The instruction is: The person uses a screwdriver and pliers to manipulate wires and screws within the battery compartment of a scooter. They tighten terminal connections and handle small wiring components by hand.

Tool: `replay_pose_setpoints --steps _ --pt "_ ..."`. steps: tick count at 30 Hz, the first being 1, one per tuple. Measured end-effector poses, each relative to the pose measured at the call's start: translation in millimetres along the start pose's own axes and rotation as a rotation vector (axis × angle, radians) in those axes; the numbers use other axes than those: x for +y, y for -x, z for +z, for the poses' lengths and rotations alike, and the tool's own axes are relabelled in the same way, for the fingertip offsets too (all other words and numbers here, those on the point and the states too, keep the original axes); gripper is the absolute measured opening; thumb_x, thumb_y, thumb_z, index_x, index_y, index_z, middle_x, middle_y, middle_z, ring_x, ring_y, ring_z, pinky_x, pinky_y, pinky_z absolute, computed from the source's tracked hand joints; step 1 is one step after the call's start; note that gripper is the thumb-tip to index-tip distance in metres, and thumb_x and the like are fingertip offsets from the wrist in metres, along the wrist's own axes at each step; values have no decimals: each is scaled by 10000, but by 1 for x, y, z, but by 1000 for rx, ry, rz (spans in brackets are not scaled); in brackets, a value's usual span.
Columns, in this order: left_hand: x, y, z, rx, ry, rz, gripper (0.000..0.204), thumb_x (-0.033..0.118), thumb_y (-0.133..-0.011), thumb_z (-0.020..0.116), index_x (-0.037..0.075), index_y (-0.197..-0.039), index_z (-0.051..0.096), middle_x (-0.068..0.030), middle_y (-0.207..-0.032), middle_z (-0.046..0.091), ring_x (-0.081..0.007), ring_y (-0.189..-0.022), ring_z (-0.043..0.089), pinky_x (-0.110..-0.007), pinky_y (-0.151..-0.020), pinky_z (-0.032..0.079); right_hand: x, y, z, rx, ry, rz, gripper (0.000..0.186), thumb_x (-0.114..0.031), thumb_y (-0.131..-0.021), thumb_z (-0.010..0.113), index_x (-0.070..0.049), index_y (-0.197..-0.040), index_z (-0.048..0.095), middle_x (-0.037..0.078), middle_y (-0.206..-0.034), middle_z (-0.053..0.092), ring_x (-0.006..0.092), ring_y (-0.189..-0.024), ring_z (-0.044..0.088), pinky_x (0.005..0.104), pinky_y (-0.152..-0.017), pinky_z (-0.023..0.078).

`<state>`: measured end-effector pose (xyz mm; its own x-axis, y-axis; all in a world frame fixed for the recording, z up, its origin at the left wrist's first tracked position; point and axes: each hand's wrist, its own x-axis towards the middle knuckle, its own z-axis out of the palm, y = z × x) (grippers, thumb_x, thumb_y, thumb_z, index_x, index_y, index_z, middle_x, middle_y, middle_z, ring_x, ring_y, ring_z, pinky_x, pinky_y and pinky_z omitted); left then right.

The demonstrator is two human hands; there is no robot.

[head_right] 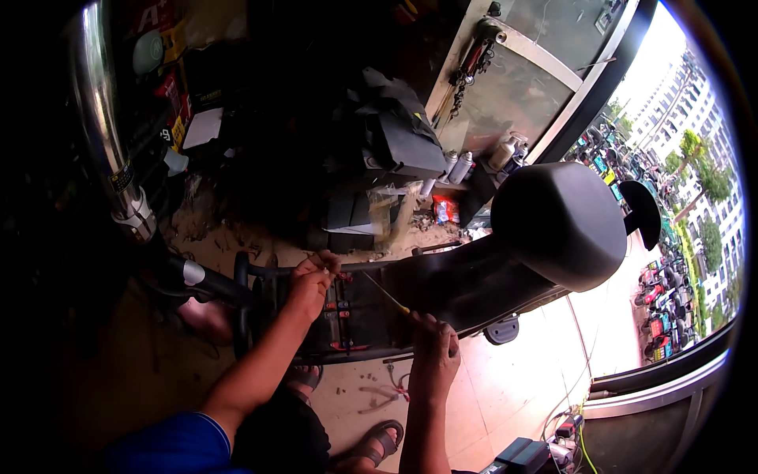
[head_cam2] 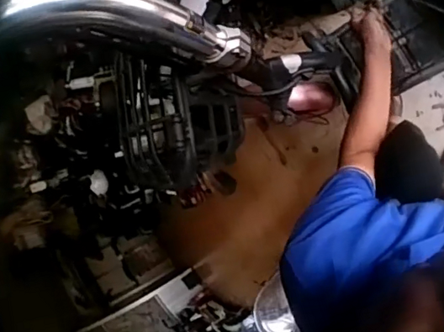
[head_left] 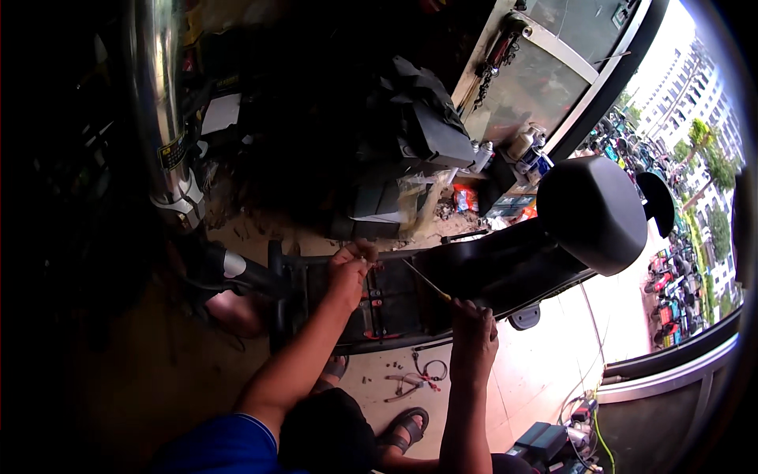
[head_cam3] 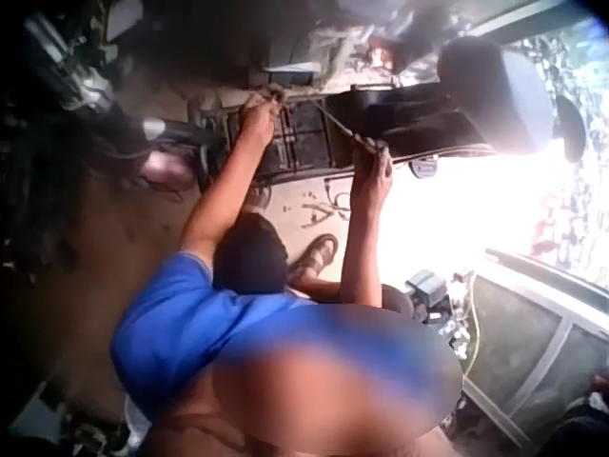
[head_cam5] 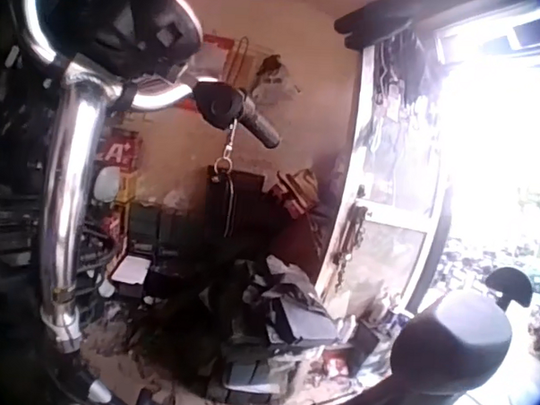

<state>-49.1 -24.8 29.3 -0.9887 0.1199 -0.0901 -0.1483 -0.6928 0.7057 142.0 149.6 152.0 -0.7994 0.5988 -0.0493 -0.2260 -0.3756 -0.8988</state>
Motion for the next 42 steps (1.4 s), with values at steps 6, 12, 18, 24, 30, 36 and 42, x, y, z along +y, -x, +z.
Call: replay_pose_setpoints --steps 6,12,18,24,30,36,42 --pt "15 5 6 -109 137 -94 275 -36 -1001 498 -13 -1238 635 -144 -1147 716 -251 -1137 689 -349 -1004 575 15 -2 15 -28 -22 -14 408 -319 -1087 551 65 -1223 553 223 -1182 719 271 -1138 684 339 -1004 526" --pt "21 9 9 -150 186 -112 235 97 -1060 539 8 -1266 609 -161 -1152 718 -284 -1066 729 -382 -899 640 23 -4 27 -12 -20 12 332 -254 -1078 581 53 -1199 550 226 -1142 726 287 -1122 705 334 -954 568" --pt "26 11 15 -127 133 -155 221 174 -1043 614 60 -1230 645 -130 -1120 735 -262 -1039 738 -369 -855 645 30 -9 25 12 -14 32 337 -263 -1084 570 55 -1197 560 214 -1126 740 239 -1081 710 286 -905 559" --pt "27 11 16 -132 133 -164 221 186 -1032 638 61 -1213 657 -114 -1074 746 -255 -1002 748 -365 -848 643 29 -9 26 11 -43 32 339 -268 -1082 577 56 -1183 571 210 -1109 746 219 -1050 712 273 -889 554" --pt "28 10 15 -122 117 -167 220 187 -1036 629 57 -1210 662 -116 -1064 748 -252 -981 752 -362 -835 643 31 -10 24 -28 -85 34 286 -211 -1071 596 48 -1188 570 214 -1123 742 244 -1096 712 290 -926 558" --pt "29 10 13 -145 60 -147 213 197 -1033 633 61 -1192 672 -97 -1023 754 -237 -952 757 -337 -787 638 25 -10 20 -108 71 -46 209 -54 -1011 650 26 -1186 569 212 -1166 732 271 -1168 695 320 -987 546" --pt "29 8 11 -128 36 -150 186 196 -1032 635 64 -1155 682 -93 -1003 755 -225 -916 762 -318 -743 634 17 -13 11 -289 176 -74 286 67 -893 722 -1 -1130 578 161 -1262 666 307 -1217 667 400 -1081 503"
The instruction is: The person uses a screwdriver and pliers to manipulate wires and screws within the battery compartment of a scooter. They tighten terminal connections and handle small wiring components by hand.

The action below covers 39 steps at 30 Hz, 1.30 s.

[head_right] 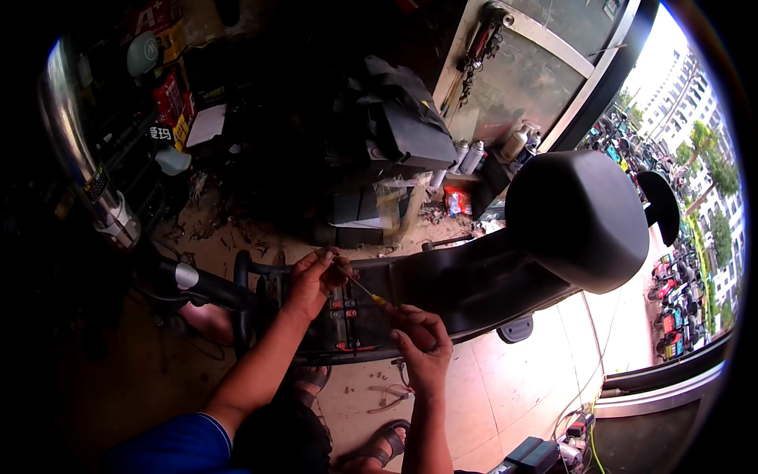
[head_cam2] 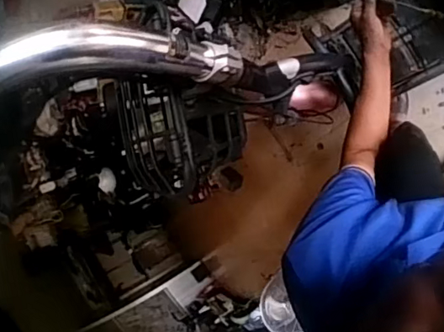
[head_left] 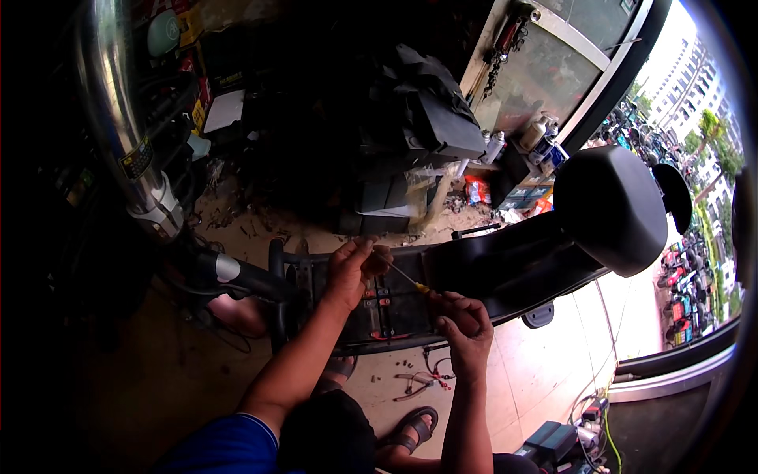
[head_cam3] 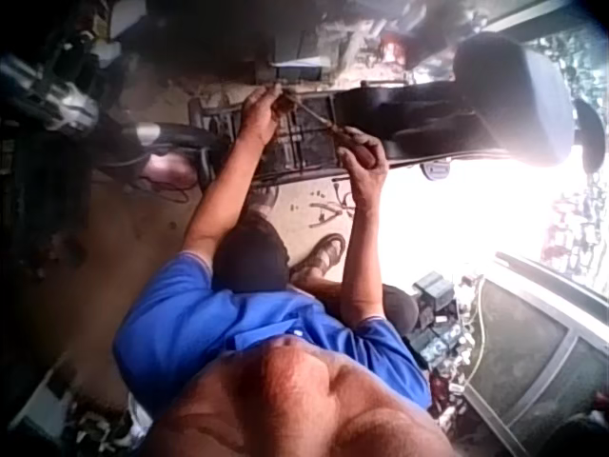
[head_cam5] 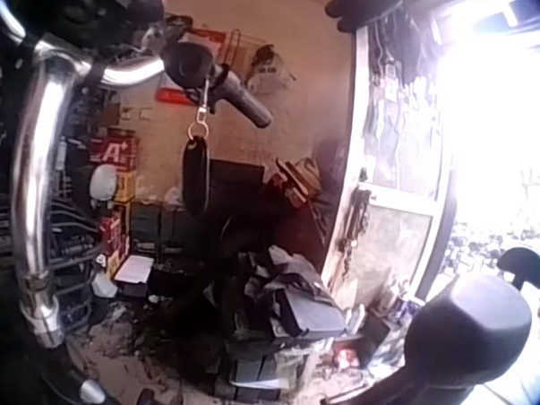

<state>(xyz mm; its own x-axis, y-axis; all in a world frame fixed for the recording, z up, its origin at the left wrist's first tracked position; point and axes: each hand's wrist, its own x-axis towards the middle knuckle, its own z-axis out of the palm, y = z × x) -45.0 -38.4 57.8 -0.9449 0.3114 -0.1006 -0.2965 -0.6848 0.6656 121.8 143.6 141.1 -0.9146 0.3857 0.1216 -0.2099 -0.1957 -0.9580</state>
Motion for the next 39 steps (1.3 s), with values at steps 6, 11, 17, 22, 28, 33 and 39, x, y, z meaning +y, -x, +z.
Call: replay_pose_setpoints --steps 6,11,17,22,28,33,39 --pt "-2 -2 1 5 -17 5 216 214 -1016 666 54 -1159 679 -118 -974 764 -216 -844 762 -322 -712 632 6 -1 -14 -187 72 -58 297 161 -846 713 1 -1063 588 168 -1329 639 310 -1289 622 393 -1088 488" --pt "-1 -1 -2 20 -39 -4 213 205 -1026 649 43 -1163 669 -129 -986 760 -214 -854 763 -323 -722 638 5 2 -6 -188 73 -91 279 144 -857 713 -3 -1066 601 175 -1285 675 293 -1265 638 391 -1079 499" --pt "-1 0 2 -15 -102 -21 245 214 -1029 644 40 -1202 641 -134 -1033 751 -220 -876 762 -329 -735 638 11 -2 -4 120 -268 189 209 0 -989 649 41 -1182 580 219 -1215 710 298 -1198 676 380 -1083 506" --pt "-2 -3 2 1 -115 25 273 239 -1032 645 41 -1219 638 -130 -1028 751 -232 -890 763 -330 -740 638 37 2 1 127 -448 228 226 -53 -1021 616 9 -1229 555 205 -1231 697 315 -1241 644 403 -1116 490" --pt "2 -5 2 140 -173 64 306 280 -1046 627 42 -1238 627 -110 -1020 741 -232 -893 757 -344 -731 631 53 4 -4 188 -562 283 215 -130 -1038 618 4 -1206 611 159 -1209 709 282 -1220 647 406 -1125 478" --pt "-32 -21 -63 473 -943 321 280 185 -1030 642 63 -1282 625 -91 -1154 700 -212 -981 706 -365 -767 593 51 -2 -10 175 -526 273 236 -165 -1043 620 5 -1207 624 153 -1212 711 277 -1219 646 409 -1123 478" --pt "-40 -2 -47 385 -1514 86 354 144 -856 790 14 -1171 698 -185 -1199 672 -371 -1096 671 -457 -909 564 50 -1 -17 234 -484 249 242 -155 -1043 615 17 -1213 615 165 -1195 711 298 -1222 645 433 -1137 472"
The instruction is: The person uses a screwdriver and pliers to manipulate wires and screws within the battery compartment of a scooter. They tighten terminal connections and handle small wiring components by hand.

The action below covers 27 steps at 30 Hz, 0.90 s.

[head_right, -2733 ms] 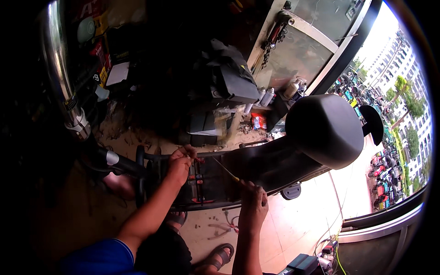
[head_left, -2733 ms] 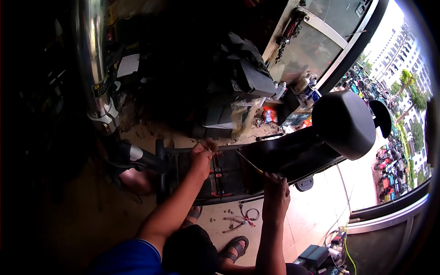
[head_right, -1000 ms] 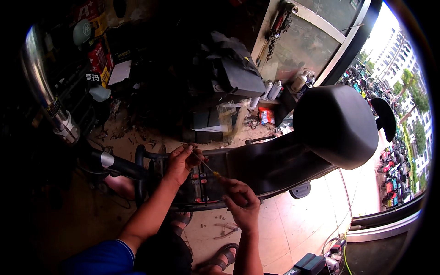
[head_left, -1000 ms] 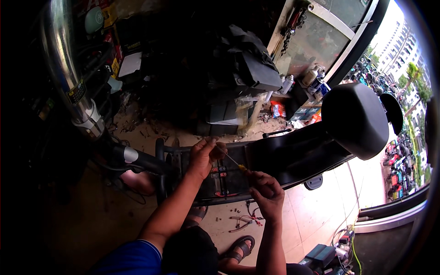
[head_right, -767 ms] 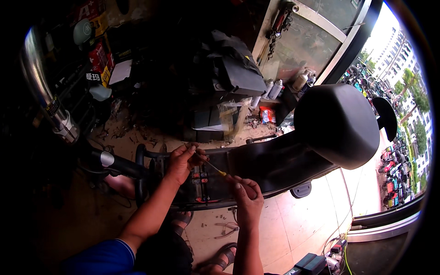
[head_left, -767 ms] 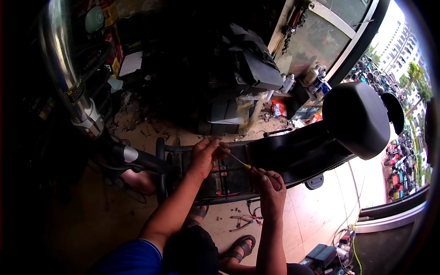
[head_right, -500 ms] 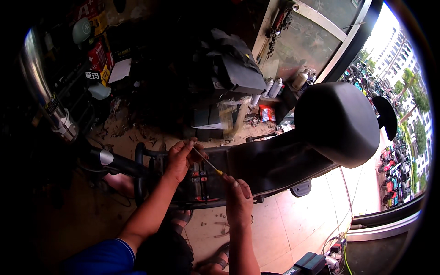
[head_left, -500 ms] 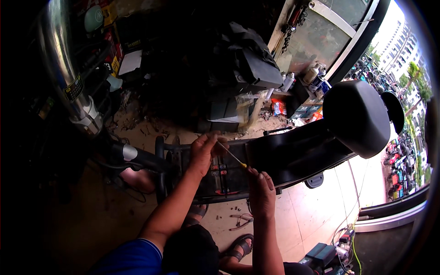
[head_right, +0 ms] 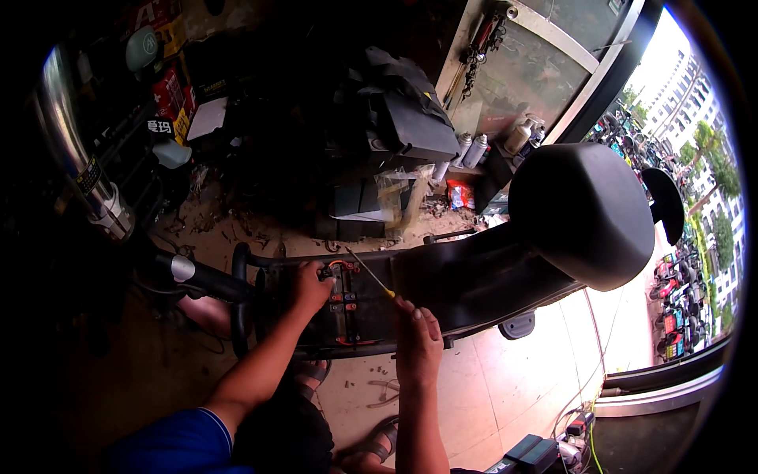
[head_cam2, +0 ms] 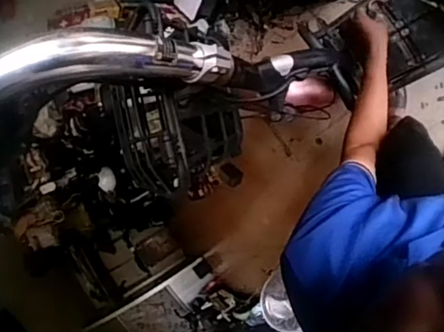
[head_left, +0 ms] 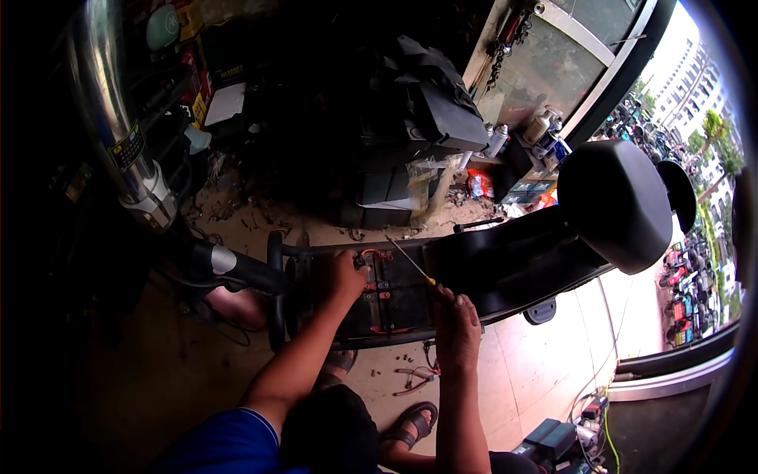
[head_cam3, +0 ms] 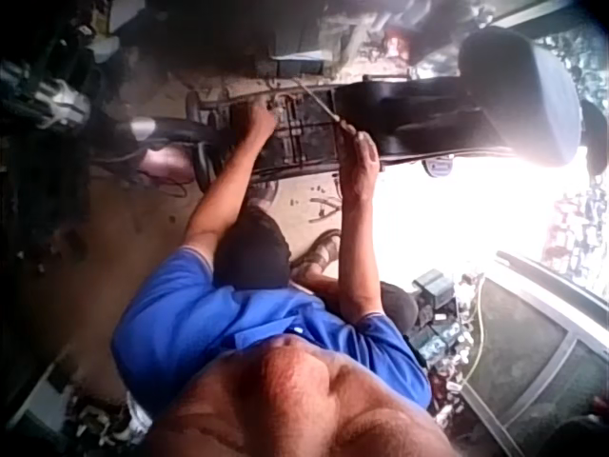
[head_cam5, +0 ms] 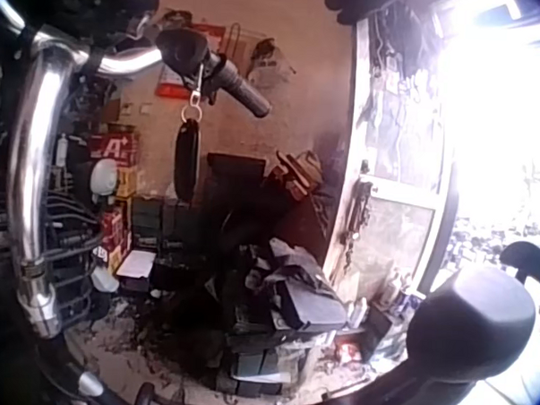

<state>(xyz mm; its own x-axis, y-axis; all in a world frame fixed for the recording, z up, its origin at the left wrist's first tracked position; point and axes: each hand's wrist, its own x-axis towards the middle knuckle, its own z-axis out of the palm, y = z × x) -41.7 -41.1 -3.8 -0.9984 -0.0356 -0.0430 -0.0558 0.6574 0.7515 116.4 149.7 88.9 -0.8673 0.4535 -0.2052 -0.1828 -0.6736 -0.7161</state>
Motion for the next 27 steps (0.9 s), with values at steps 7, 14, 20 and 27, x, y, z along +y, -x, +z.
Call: replay_pose_setpoints --steps 7,14,20,27 --pt "-25 -6 20 70 -131 141 274 89 -837 773 10 -1093 714 -191 -1164 672 -399 -1069 658 -464 -905 555 6 3 -1 6 -23 23 199 -91 -1032 614 16 -1200 600 171 -1189 707 315 -1209 655 461 -1152 469" --pt "-36 -6 32 189 60 273 188 77 -851 764 30 -1021 699 -191 -1060 660 -415 -1001 640 -487 -836 541 12 3 1 -2 -20 55 194 -87 -1037 609 1 -1210 604 151 -1193 713 291 -1212 660 415 -1101 504" --pt "-36 -8 38 193 98 262 228 80 -847 771 35 -1059 699 -182 -1058 656 -421 -1006 637 -490 -835 538 14 2 6 3 28 79 203 -80 -1040 601 -4 -1228 597 153 -1221 709 275 -1216 660 392 -1078 513" --pt "-5 -15 13 -203 668 -369 191 88 -958 685 -47 -1093 679 -156 -927 725 -234 -746 730 -378 -619 583 4 -1 -3 22 94 60 213 -97 -1038 604 5 -1224 584 151 -1210 709 262 -1205 663 391 -1071 519"
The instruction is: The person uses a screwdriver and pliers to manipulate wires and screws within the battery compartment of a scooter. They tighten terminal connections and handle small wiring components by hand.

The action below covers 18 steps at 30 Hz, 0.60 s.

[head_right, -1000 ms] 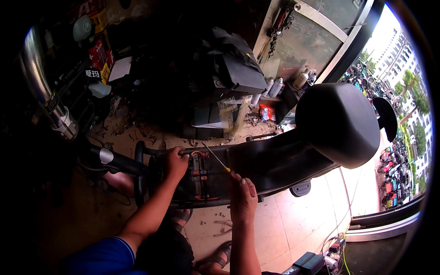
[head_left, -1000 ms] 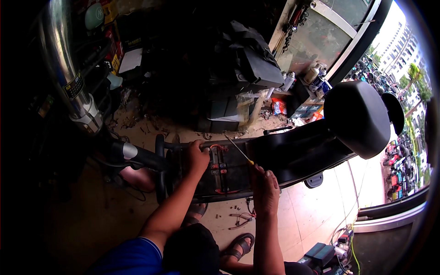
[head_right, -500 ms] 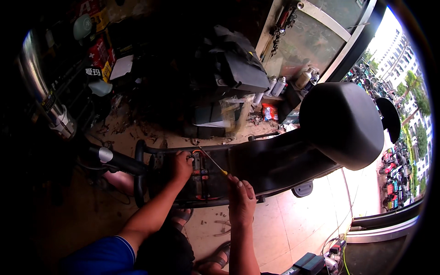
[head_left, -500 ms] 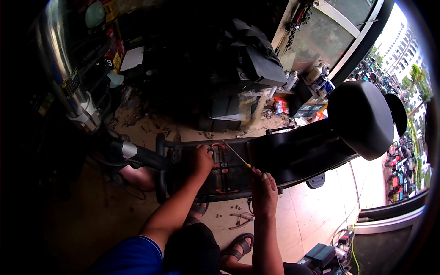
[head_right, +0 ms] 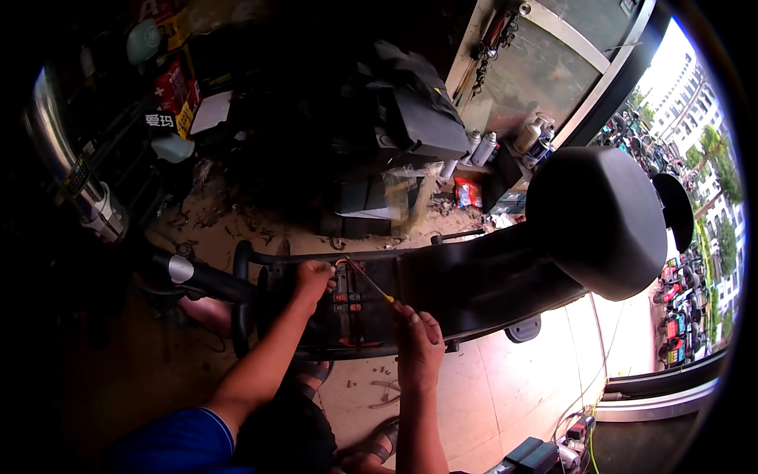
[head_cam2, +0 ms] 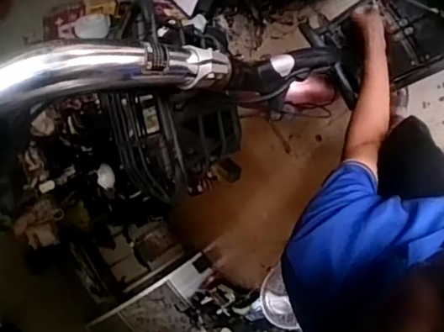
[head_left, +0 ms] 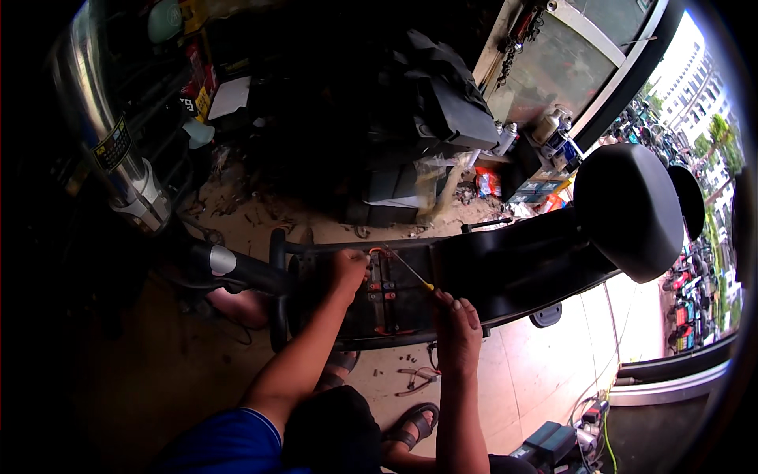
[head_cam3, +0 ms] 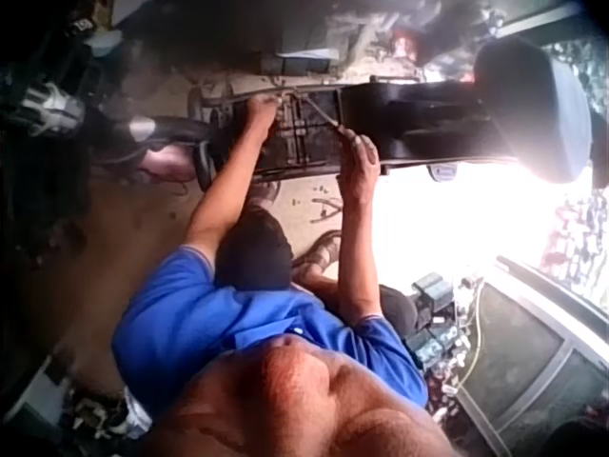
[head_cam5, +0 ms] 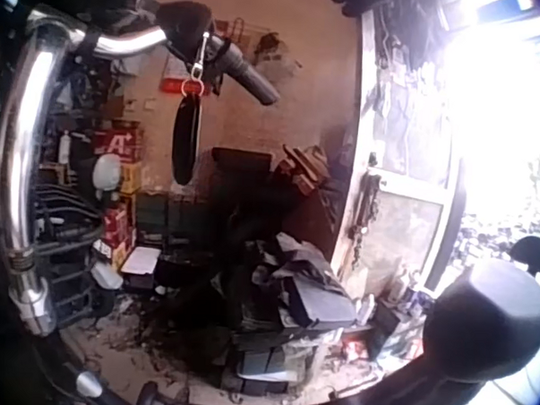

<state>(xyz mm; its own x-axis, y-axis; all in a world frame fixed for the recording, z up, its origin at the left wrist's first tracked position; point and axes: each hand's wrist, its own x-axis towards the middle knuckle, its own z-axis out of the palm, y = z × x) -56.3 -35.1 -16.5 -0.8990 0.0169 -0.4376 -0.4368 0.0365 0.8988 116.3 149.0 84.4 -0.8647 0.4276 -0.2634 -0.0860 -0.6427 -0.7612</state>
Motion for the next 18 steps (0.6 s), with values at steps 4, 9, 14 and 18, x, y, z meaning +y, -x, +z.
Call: replay_pose_setpoints --steps 4,9,14,18 --pt "15 4 -9 -41 257 -263 174 106 -993 627 -36 -1092 647 -140 -866 720 -255 -697 730 -334 -508 581 -6 2 5 11 16 -17 214 -97 -1042 593 12 -1223 565 155 -1201 706 267 -1196 666 392 -1064 526" --pt "21 -1 -13 -181 231 -338 192 143 -1022 568 -23 -1085 640 -169 -912 741 -252 -706 733 -321 -509 578 -10 1 -6 -1 17 -24 222 -105 -1042 594 12 -1227 558 161 -1207 702 277 -1202 663 398 -1065 527" --pt "-7 -22 -9 -359 407 -461 189 143 -1030 567 -10 -1096 656 -132 -969 752 -215 -770 726 -291 -548 573 -10 1 -12 -16 -6 -23 234 -117 -1038 606 14 -1227 562 162 -1216 698 284 -1207 660 402 -1065 528" --pt "-18 -21 14 -264 646 -386 171 128 -1035 548 12 -1060 672 -129 -1012 758 -188 -795 737 -251 -538 532 -11 0 -15 49 -46 -39 284 -93 -1014 642 62 -1224 530 226 -1203 699 304 -1179 676 401 -1041 547"
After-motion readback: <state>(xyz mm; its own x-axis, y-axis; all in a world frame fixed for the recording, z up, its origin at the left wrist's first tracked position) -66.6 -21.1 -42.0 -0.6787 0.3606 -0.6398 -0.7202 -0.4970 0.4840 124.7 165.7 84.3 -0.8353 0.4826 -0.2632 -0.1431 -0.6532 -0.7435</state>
